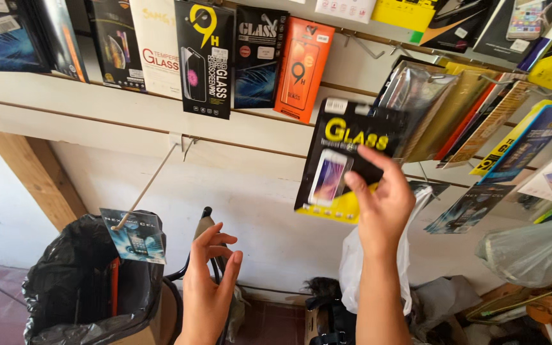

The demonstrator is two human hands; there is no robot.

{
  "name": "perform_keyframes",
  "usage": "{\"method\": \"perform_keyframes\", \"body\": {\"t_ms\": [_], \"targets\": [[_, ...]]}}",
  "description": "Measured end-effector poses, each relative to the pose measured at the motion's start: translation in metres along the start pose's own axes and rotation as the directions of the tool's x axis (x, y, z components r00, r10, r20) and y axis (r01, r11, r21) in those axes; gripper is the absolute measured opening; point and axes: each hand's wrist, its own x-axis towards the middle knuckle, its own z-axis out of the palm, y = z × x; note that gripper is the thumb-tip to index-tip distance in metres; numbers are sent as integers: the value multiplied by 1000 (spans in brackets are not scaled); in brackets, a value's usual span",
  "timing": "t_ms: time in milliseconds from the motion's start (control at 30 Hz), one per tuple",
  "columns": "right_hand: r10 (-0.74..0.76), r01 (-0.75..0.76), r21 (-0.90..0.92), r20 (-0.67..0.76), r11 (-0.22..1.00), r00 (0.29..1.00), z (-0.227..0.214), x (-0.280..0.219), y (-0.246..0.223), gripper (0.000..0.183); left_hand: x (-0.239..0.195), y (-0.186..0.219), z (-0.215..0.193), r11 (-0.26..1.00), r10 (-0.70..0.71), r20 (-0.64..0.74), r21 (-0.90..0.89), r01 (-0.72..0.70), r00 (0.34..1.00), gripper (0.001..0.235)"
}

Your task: The person takes phone screen protectors from the display rack, removes them from their boxes or plastic sleeves, and then places them back into the packaging before rehanging them on the rack.

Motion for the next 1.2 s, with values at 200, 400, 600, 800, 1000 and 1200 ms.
{"method": "perform_keyframes", "body": {"t_ms": [200,400,600,800,1000,1200], "targets": [[-144,145,-41,21,989,989,-2,58,4,50,1,20,8,992,-126,43,-15,127,991,57],[-116,116,2,65,993,991,-5,91,15,48,1,8,21,999,-52,25,2,52,998,51],[-60,57,43,90,997,994,-5,104,28,50,1,19,19,992,-129,45,11,129,991,53],[-49,64,-160,98,985,994,7,104,29,49,1,18,20,991,-131,37,26,130,991,52],[-222,246,-477,107,844,969,32,99,42,73,1,12,18,988,-156,41,28,155,987,50],[-272,232,-616,29,753,962,57,110,60,82,2,-4,14,992,-124,36,11,124,992,51]]}}
